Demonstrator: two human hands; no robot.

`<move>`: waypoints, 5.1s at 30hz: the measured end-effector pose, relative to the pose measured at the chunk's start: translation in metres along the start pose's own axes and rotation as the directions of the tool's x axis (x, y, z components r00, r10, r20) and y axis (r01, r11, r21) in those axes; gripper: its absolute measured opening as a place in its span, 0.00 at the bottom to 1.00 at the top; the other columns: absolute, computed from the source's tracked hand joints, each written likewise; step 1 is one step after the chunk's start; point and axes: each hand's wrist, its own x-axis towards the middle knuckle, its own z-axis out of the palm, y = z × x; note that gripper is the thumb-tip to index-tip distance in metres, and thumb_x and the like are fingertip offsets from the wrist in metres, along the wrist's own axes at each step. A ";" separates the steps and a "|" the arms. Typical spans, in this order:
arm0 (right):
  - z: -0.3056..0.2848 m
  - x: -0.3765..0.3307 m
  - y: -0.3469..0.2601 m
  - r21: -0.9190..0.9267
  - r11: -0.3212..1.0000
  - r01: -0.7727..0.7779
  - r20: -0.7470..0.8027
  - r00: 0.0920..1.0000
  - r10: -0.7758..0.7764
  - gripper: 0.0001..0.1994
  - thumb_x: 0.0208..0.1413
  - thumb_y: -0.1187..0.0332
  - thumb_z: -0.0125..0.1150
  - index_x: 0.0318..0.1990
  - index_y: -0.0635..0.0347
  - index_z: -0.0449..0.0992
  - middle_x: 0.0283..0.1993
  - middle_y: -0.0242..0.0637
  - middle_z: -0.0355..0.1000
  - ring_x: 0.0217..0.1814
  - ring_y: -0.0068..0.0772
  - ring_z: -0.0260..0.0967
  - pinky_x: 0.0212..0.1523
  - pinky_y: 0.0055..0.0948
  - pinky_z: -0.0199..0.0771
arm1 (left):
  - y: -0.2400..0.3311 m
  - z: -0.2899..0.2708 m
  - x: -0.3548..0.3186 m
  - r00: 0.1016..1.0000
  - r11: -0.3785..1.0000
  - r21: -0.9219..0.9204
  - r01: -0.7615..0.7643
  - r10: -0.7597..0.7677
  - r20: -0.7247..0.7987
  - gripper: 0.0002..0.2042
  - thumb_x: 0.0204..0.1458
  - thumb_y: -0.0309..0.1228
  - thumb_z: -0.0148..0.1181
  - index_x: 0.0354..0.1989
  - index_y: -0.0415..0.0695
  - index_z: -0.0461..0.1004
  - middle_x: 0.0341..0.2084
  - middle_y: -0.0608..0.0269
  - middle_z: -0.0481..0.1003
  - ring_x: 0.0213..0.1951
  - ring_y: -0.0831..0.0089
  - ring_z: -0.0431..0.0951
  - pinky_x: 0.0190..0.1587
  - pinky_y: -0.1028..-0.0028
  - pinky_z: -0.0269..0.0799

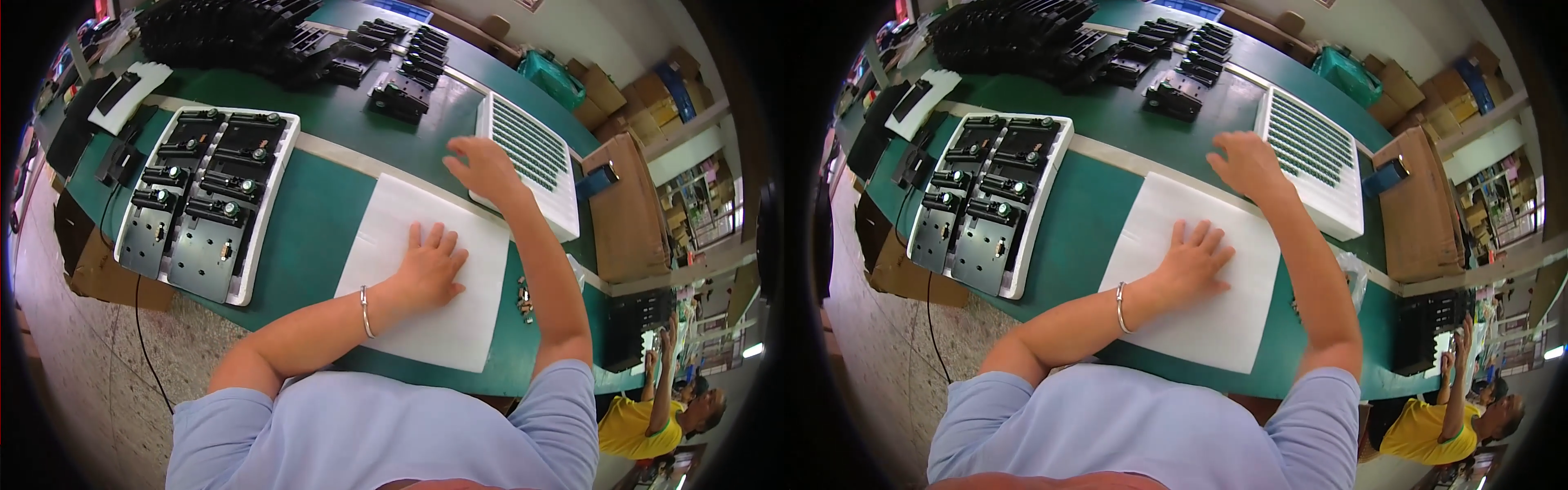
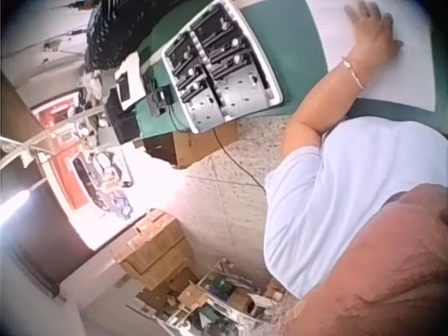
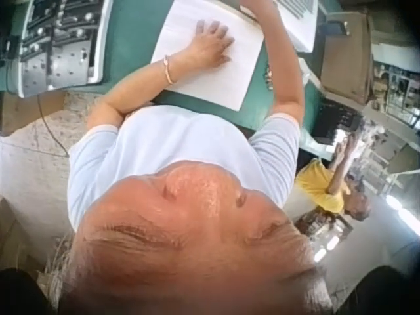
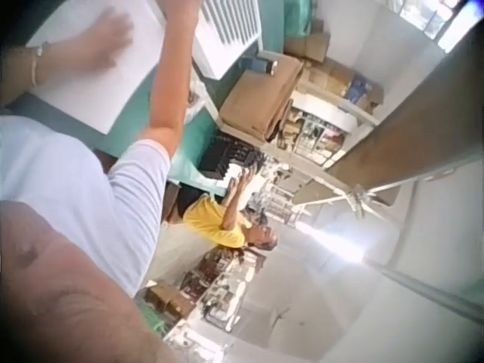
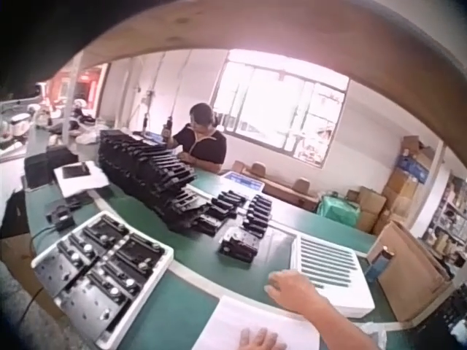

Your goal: The person assembles small electronic components by hand, fitting lenses and dials into plastic housings at a factory workbench.

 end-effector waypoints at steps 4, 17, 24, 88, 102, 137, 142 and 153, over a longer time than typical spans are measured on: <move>0.034 0.067 -0.036 -0.069 0.995 0.065 0.107 0.993 -0.057 0.15 0.52 0.62 0.64 0.45 0.61 0.80 0.41 0.48 0.78 0.47 0.50 0.75 0.49 0.41 0.74 | 0.005 0.004 -0.002 0.997 1.000 -0.030 0.000 -0.002 -0.077 0.28 0.50 0.45 0.64 0.58 0.45 0.70 0.60 0.45 0.63 0.67 0.43 0.55 0.64 0.32 0.40; 0.061 0.133 -0.127 0.057 0.976 0.212 0.462 0.861 -0.214 0.15 0.51 0.59 0.59 0.42 0.56 0.82 0.41 0.44 0.79 0.45 0.47 0.76 0.48 0.40 0.75 | -0.001 0.001 0.000 0.986 0.986 -0.165 -0.033 0.005 -0.166 0.23 0.48 0.42 0.67 0.48 0.39 0.75 0.58 0.42 0.67 0.67 0.43 0.58 0.66 0.34 0.40; 0.091 0.185 -0.096 0.287 0.936 -0.202 0.291 0.950 0.116 0.21 0.53 0.52 0.61 0.46 0.61 0.80 0.42 0.46 0.79 0.42 0.43 0.78 0.43 0.42 0.78 | 0.000 -0.004 0.001 0.998 0.987 -0.162 -0.014 0.005 -0.058 0.26 0.48 0.41 0.66 0.54 0.40 0.72 0.61 0.45 0.63 0.66 0.44 0.57 0.65 0.34 0.41; -0.061 -0.053 -0.042 0.522 0.853 -0.020 -0.130 0.986 0.102 0.14 0.55 0.70 0.66 0.47 0.64 0.78 0.44 0.41 0.78 0.40 0.33 0.74 0.43 0.28 0.73 | -0.081 -0.158 0.036 0.937 0.937 -0.009 0.349 -0.349 -0.003 0.18 0.55 0.36 0.59 0.52 0.40 0.75 0.49 0.48 0.74 0.52 0.50 0.74 0.57 0.56 0.67; 0.017 -0.206 -0.051 0.262 0.963 0.057 0.045 0.996 -0.072 0.23 0.45 0.66 0.68 0.52 0.51 0.75 0.59 0.35 0.69 0.67 0.42 0.60 0.66 0.50 0.56 | -0.061 -0.132 -0.020 0.878 0.957 0.238 0.167 -0.254 0.405 0.28 0.46 0.32 0.68 0.56 0.39 0.66 0.43 0.47 0.69 0.46 0.49 0.71 0.48 0.58 0.70; 0.020 -0.210 -0.055 0.299 0.954 -0.017 0.069 0.998 -0.004 0.21 0.41 0.63 0.70 0.47 0.50 0.78 0.55 0.32 0.70 0.62 0.42 0.62 0.63 0.55 0.52 | -0.348 -0.291 0.155 0.555 0.304 0.497 0.813 -0.664 -0.501 0.33 0.51 0.36 0.56 0.68 0.48 0.58 0.64 0.50 0.61 0.67 0.47 0.59 0.62 0.39 0.55; 0.019 -0.209 -0.054 0.314 0.949 -0.026 0.057 0.998 0.009 0.20 0.41 0.64 0.71 0.46 0.50 0.78 0.53 0.31 0.71 0.61 0.42 0.63 0.62 0.54 0.52 | -0.357 -0.280 0.164 0.586 0.215 0.586 0.781 -0.576 -0.570 0.28 0.55 0.37 0.53 0.66 0.45 0.61 0.62 0.48 0.64 0.65 0.48 0.61 0.61 0.38 0.55; 0.021 -0.208 -0.054 0.302 0.952 -0.042 0.072 0.997 0.022 0.19 0.41 0.64 0.71 0.45 0.50 0.79 0.53 0.31 0.71 0.61 0.41 0.63 0.62 0.53 0.52 | -0.365 -0.299 0.164 0.561 0.274 0.522 0.808 -0.629 -0.538 0.31 0.54 0.37 0.55 0.68 0.47 0.59 0.63 0.51 0.66 0.66 0.51 0.63 0.60 0.44 0.63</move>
